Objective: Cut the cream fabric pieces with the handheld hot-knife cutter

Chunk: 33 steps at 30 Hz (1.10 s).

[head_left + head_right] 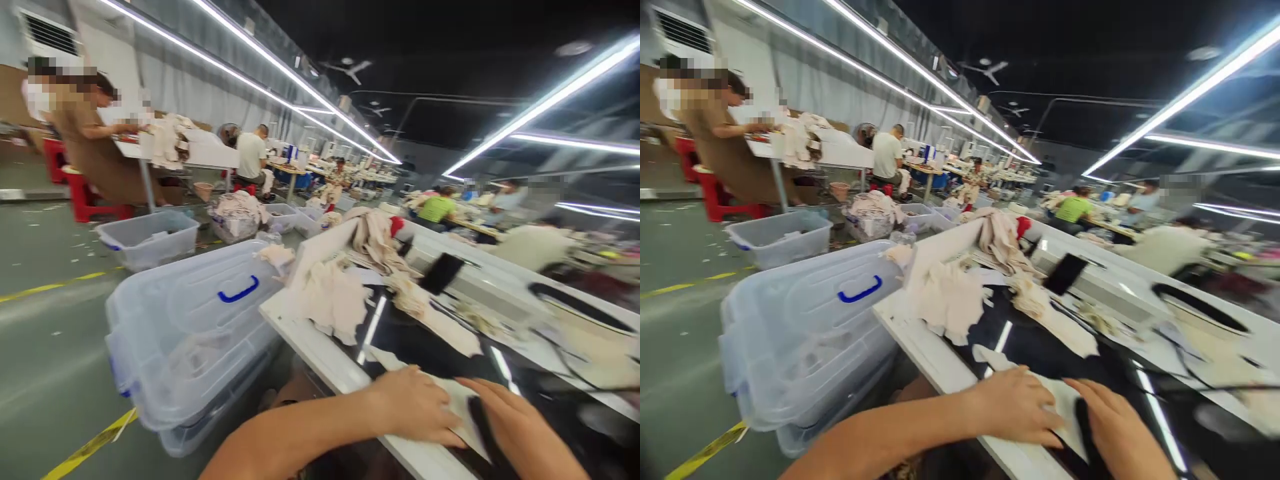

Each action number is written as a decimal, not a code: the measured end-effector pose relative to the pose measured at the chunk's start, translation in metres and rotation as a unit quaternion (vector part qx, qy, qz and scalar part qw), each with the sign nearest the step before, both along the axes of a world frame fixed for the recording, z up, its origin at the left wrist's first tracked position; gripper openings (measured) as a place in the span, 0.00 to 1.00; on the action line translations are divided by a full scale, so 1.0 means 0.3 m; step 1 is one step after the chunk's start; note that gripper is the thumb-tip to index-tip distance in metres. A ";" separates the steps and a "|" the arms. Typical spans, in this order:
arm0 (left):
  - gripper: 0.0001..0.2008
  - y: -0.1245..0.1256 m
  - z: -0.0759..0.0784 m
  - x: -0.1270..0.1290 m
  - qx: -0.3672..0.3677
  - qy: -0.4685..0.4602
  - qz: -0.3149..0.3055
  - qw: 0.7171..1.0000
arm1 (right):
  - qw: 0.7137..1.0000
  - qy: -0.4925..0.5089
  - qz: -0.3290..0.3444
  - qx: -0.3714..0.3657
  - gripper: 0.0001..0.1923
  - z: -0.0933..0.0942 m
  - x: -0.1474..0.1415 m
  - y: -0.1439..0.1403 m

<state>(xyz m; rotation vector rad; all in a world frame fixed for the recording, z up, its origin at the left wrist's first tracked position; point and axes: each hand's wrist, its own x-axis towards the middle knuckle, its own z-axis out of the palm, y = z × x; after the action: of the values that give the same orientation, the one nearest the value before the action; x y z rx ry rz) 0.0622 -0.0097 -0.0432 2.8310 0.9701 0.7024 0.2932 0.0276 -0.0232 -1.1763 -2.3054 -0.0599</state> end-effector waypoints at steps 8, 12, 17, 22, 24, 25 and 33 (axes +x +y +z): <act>0.12 -0.003 -0.038 -0.076 0.057 -0.053 -0.041 0.996 | 0.996 -0.024 -0.087 0.002 0.23 0.006 -0.008 -0.114; 0.11 -0.025 -0.028 -0.099 0.061 -0.048 -0.046 0.996 | 0.994 0.017 -0.099 0.043 0.20 0.084 -0.033 -0.205; 0.09 -0.027 -0.013 -0.121 0.098 -0.042 -0.065 0.992 | 0.930 0.036 -0.122 0.345 0.11 0.228 0.034 -0.285; 0.09 -0.028 -0.001 -0.136 0.109 -0.032 -0.085 0.990 | 0.829 0.252 -0.256 0.430 0.29 0.323 0.136 -0.299; 0.10 -0.028 0.007 -0.143 0.086 -0.023 -0.093 0.992 | 0.853 0.355 -0.238 0.300 0.44 0.336 0.154 -0.285; 0.10 -0.027 0.012 -0.147 0.073 -0.021 -0.097 0.992 | 0.859 0.395 -0.226 0.235 0.49 0.337 0.160 -0.273; 0.10 -0.016 0.081 -0.162 0.003 -0.019 -0.119 0.993 | 0.806 0.570 -0.155 0.014 0.32 0.321 0.146 -0.150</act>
<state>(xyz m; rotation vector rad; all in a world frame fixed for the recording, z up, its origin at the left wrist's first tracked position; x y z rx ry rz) 0.0135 -0.0145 -0.0188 2.8585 0.6118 0.7285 0.3369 -0.0175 0.0732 -1.0964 -1.0361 0.3937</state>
